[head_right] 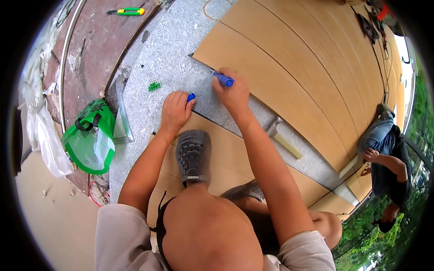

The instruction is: The person aligns decking planks, fastens clips using a hammer, and marks measurements with a marker. Afterwards, the person connects a power drill to a power strip and drills into the floor.

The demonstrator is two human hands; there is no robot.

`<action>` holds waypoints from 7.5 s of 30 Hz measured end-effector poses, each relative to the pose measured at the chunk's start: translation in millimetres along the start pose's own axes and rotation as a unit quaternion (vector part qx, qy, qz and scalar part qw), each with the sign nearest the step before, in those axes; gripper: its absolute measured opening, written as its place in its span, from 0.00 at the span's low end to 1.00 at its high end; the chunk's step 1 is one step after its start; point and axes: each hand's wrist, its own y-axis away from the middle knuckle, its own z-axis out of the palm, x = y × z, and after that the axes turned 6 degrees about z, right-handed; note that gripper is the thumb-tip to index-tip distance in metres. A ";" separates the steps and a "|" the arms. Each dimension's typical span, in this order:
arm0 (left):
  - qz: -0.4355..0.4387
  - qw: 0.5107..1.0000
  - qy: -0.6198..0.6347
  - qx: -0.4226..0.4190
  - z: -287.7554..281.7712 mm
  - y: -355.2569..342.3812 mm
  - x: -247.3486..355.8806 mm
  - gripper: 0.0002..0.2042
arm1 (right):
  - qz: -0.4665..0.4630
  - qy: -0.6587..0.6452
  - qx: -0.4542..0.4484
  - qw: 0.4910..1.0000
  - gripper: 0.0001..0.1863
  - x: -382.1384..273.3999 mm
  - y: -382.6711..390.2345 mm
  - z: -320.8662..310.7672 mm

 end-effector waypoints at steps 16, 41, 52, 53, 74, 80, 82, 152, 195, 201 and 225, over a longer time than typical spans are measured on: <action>0.036 0.999 0.014 0.013 4.2 -0.2 -0.8 0.10 | 0.176 -0.330 -0.093 0.923 0.11 0.2 45.3 -10.7; 0.095 0.994 0.007 -0.052 0.6 5.8 -2.8 0.11 | 0.241 -0.285 -0.226 0.900 0.19 -5.9 57.7 4.4; 0.007 1.000 0.001 0.014 33.9 -21.2 2.1 0.13 | 0.319 -0.154 0.011 0.935 0.29 82.9 -49.2 -108.1; -0.038 0.998 0.037 0.047 43.0 -32.9 7.9 0.12 | 0.323 -0.156 0.019 0.933 0.29 86.9 -44.0 -110.9; -0.151 0.981 0.091 0.085 79.8 -64.2 14.7 0.11 | 0.005 0.339 -0.066 0.938 0.13 166.2 128.6 -210.8; -0.165 0.971 0.167 0.051 57.5 -69.8 9.0 0.09 | -0.028 0.435 -0.175 0.883 0.17 201.5 148.9 -227.9; -0.168 0.976 0.130 0.054 43.1 -74.1 -9.6 0.09 | -0.007 0.445 -0.202 0.873 0.17 196.2 138.3 -225.7; -0.182 0.957 0.225 0.003 13.0 -109.9 -74.1 0.07 | -0.044 0.275 -0.035 0.960 0.29 21.6 116.9 -17.1; -0.194 0.948 0.252 0.018 20.5 -110.2 -74.5 0.09 | -0.220 0.260 -0.042 0.939 0.25 71.7 52.2 -56.1; -0.203 0.942 0.268 0.006 18.6 -107.0 -78.1 0.08 | -0.147 0.280 -0.029 0.948 0.24 57.5 88.2 -42.9; -0.196 0.951 0.239 0.026 18.2 -110.7 -71.9 0.08 | -0.087 0.273 0.005 0.958 0.24 41.6 111.1 -47.4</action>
